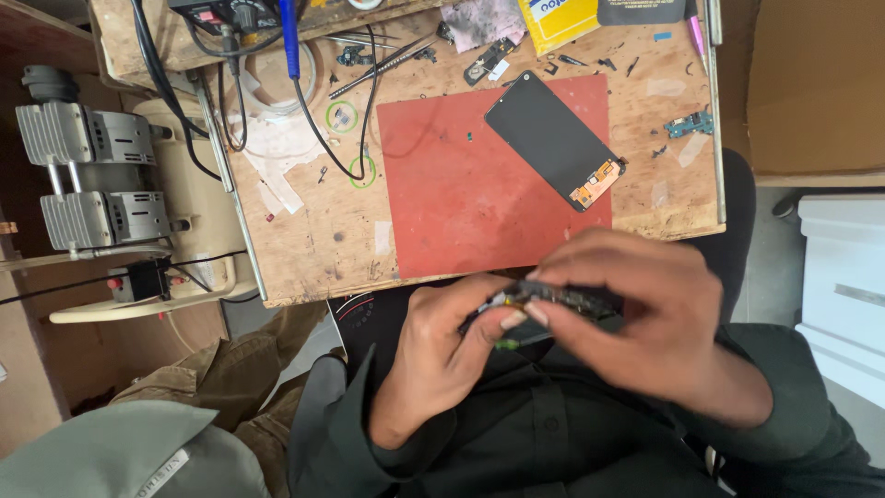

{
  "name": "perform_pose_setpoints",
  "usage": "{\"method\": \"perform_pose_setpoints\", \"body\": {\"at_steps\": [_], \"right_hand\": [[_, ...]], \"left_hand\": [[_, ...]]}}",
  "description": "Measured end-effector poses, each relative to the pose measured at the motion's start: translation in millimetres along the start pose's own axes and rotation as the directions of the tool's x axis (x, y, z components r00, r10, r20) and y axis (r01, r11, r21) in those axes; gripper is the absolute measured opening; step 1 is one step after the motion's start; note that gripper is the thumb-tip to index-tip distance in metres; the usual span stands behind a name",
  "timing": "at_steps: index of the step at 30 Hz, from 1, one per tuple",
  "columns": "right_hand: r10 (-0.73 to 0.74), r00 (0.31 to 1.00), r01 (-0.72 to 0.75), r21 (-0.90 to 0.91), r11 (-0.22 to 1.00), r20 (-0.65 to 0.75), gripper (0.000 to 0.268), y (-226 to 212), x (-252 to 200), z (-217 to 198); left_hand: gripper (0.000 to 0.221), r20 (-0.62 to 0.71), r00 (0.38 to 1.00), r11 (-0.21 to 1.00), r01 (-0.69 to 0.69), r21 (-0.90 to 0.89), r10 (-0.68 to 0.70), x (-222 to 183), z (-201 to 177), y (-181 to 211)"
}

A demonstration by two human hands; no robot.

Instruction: The person secures a smartphone chassis with a green rubber band and then connects the internal ribbon cables to the motherboard. They test the device by turning it on, showing the boot screen, and then place the phone next to a replacement display panel on the workbench.

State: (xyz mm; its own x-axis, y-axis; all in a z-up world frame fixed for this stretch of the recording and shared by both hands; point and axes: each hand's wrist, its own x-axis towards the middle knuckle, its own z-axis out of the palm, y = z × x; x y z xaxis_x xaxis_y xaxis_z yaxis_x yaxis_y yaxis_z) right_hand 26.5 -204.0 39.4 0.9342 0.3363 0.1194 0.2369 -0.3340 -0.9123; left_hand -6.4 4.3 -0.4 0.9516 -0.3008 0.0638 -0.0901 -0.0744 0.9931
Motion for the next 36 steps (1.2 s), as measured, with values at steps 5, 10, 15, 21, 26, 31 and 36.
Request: {"method": "perform_pose_setpoints", "body": {"at_steps": [5, 10, 15, 21, 26, 31, 36], "right_hand": [[0.339, 0.934, -0.358, 0.301, 0.884, 0.116, 0.017, 46.7, 11.4, 0.8], [0.337, 0.92, -0.391, 0.436, 0.811, 0.199, 0.034, 70.3, 13.9, -0.7], [0.277, 0.936, -0.352, 0.585, 0.73, 0.218, 0.044, 81.8, -4.7, -6.0], [0.342, 0.898, -0.439, 0.535, 0.722, 0.276, 0.039, 75.0, -30.6, 0.0], [0.356, 0.903, -0.43, 0.533, 0.729, 0.242, 0.047, 63.0, -28.6, 7.9], [0.345, 0.905, -0.425, 0.517, 0.743, 0.248, 0.071, 54.7, -25.7, 7.9], [0.293, 0.929, -0.368, 0.465, 0.805, 0.228, 0.073, 47.9, -28.1, 26.9]], "left_hand": [[0.027, 0.229, 0.888, 0.769, 0.459, -0.445, -0.398, 3.1, -8.9, -4.6], [0.028, 0.22, 0.884, 0.703, 0.462, -0.54, -0.412, 9.4, -4.1, -20.3], [0.032, 0.121, 0.908, 0.725, 0.395, -0.564, -0.4, 6.4, -1.9, -27.3], [0.037, 0.064, 0.9, 0.709, 0.381, -0.593, -0.431, 6.0, -3.1, -22.6], [0.038, 0.029, 0.874, 0.649, 0.381, -0.659, -0.484, 6.8, -0.3, -18.6], [0.036, -0.192, 0.902, 0.654, 0.121, -0.747, -0.386, 0.6, 11.2, -26.7], [0.032, -0.244, 0.893, 0.65, 0.069, -0.757, -0.379, 0.8, 17.8, -28.1]]}}
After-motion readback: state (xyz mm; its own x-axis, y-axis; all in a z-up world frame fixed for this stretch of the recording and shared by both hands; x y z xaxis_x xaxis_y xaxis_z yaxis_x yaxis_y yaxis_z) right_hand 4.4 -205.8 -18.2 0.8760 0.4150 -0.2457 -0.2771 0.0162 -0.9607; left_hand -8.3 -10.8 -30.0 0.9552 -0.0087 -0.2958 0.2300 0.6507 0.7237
